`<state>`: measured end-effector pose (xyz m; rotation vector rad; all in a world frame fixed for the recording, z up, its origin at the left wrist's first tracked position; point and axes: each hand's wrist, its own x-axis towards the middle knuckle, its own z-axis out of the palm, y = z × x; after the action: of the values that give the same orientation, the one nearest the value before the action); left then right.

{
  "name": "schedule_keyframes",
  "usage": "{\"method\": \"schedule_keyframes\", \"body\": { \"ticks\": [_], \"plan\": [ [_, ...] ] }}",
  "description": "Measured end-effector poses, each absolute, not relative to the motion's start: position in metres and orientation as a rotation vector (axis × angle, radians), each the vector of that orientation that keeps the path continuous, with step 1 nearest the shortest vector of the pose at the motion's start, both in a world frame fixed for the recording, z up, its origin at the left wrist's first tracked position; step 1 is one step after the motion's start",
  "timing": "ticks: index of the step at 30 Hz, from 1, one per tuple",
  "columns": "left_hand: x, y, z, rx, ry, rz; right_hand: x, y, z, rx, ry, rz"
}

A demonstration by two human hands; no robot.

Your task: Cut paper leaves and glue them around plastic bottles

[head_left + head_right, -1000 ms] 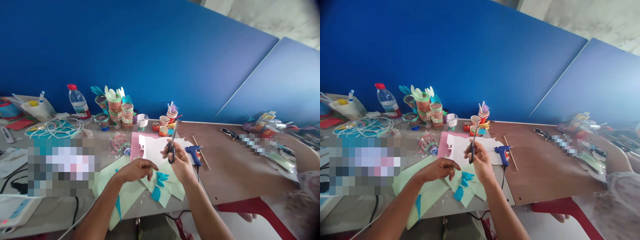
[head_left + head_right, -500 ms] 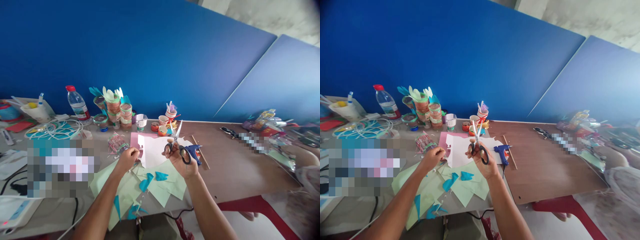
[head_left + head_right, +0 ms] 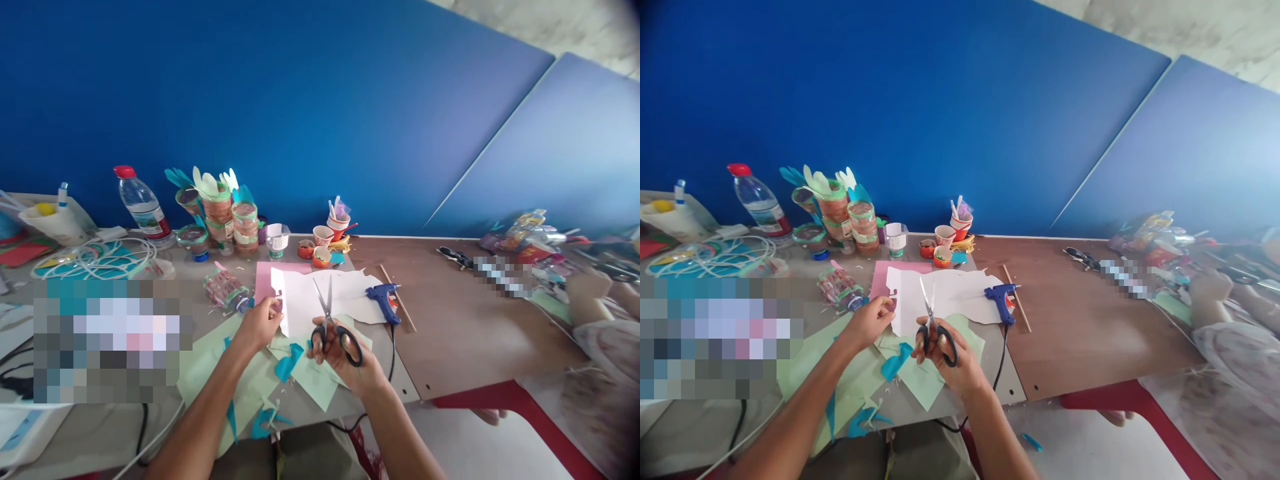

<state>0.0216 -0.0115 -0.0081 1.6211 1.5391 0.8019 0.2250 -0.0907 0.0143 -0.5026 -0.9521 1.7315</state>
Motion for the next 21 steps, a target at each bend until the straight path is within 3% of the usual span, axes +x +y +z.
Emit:
{"method": "schedule_keyframes", "body": {
  "ticks": [6,12,21],
  "plan": [
    [0.022,-0.012,0.002,1.159,1.276,0.854,0.221,-0.097,0.008,-0.526,-0.936,1.783],
    [0.024,-0.020,0.012,1.267,1.105,0.653,0.226,-0.071,0.029,-0.566,-0.965,1.764],
    [0.026,-0.011,-0.002,1.071,1.162,0.996,0.212,-0.080,0.033,-0.575,-1.031,1.873]
  ]
}}
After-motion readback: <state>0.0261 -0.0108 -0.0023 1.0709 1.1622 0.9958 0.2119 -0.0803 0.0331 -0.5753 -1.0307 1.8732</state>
